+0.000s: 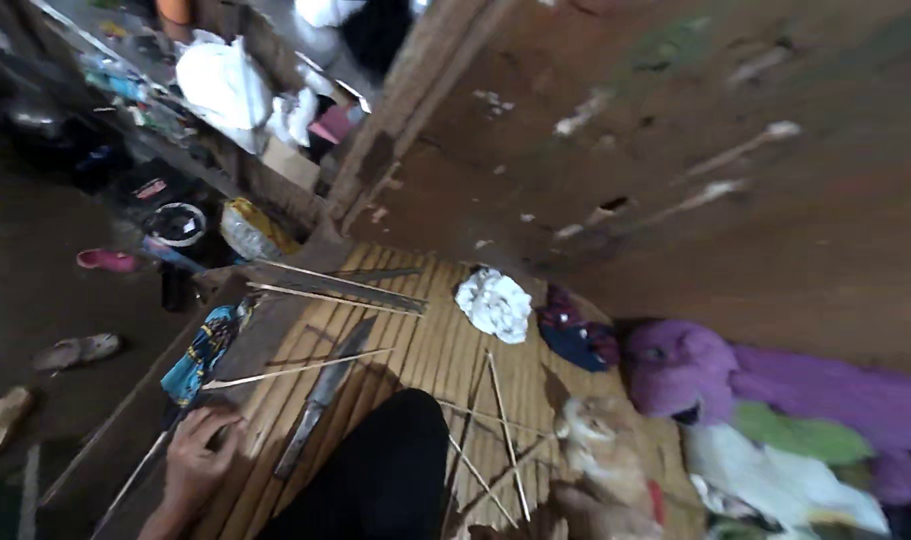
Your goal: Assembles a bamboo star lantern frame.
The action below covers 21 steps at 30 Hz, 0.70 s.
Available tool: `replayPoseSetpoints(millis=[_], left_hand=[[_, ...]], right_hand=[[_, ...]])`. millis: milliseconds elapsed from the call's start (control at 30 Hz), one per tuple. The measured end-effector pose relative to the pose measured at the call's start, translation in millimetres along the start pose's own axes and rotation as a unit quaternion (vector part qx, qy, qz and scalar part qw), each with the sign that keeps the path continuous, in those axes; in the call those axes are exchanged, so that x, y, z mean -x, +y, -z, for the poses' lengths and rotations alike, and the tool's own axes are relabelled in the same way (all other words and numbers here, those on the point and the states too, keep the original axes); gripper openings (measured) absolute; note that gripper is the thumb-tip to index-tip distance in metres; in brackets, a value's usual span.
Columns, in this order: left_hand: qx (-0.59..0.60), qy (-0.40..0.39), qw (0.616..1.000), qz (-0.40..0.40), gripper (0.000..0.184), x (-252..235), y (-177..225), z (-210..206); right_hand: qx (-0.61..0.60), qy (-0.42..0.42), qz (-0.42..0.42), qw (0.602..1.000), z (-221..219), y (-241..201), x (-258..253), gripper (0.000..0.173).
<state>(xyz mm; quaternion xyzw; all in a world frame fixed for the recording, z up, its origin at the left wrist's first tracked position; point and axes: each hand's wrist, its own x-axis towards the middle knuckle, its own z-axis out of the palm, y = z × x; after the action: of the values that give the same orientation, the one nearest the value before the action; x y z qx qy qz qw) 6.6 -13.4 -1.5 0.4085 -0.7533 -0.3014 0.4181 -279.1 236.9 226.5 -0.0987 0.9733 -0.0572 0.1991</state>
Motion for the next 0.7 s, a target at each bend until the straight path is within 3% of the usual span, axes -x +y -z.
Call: replayPoseSetpoints(millis=[67, 100, 267, 333, 400, 433, 467, 567, 633, 700], left_hand=[[0.033, -0.023, 0.999, 0.003, 0.032, -15, 11, -4], [0.048, -0.042, 0.998, -0.003, 0.032, -25, 24, -9], [0.141, -0.16, 0.966, -0.145, 0.033, -73, 113, -73], [0.155, -0.218, 0.943, -0.199, 0.03, -76, 159, -110], [0.123, -0.305, 0.912, -0.245, 0.028, -69, 203, -147], [0.088, -0.367, 0.888, -0.264, 0.027, -62, 222, -167], [0.044, -0.448, 0.852, -0.268, 0.026, -55, 241, -186], [-0.153, -0.664, 0.688, -0.247, 0.038, -30, 286, -247], [-0.23, -0.712, 0.607, -0.267, 0.041, -6, 295, -284], [-0.275, -0.717, 0.556, -0.318, 0.043, 16, 294, -308]], right_hand=[[-0.028, -0.052, -0.083, 0.995, 55, -62, 28, 0.024], [-0.045, -0.056, -0.103, 0.992, 66, -63, 30, 0.025], [-0.214, 0.069, -0.132, 0.966, 12, 67, 5, 0.027], [-0.248, 0.017, -0.186, 0.951, 8, 93, 1, 0.027], [-0.265, 0.007, -0.175, 0.948, -47, 148, -5, 0.026], [-0.269, 0.084, -0.119, 0.952, -104, 183, -5, 0.023], [-0.284, 0.094, -0.11, 0.948, -137, 204, -7, 0.022], [-0.324, 0.041, -0.137, 0.935, -150, 208, -20, 0.023], [-0.326, 0.019, -0.146, 0.934, -145, 204, -27, 0.025], [-0.328, -0.004, -0.149, 0.933, -142, 201, -31, 0.027]])
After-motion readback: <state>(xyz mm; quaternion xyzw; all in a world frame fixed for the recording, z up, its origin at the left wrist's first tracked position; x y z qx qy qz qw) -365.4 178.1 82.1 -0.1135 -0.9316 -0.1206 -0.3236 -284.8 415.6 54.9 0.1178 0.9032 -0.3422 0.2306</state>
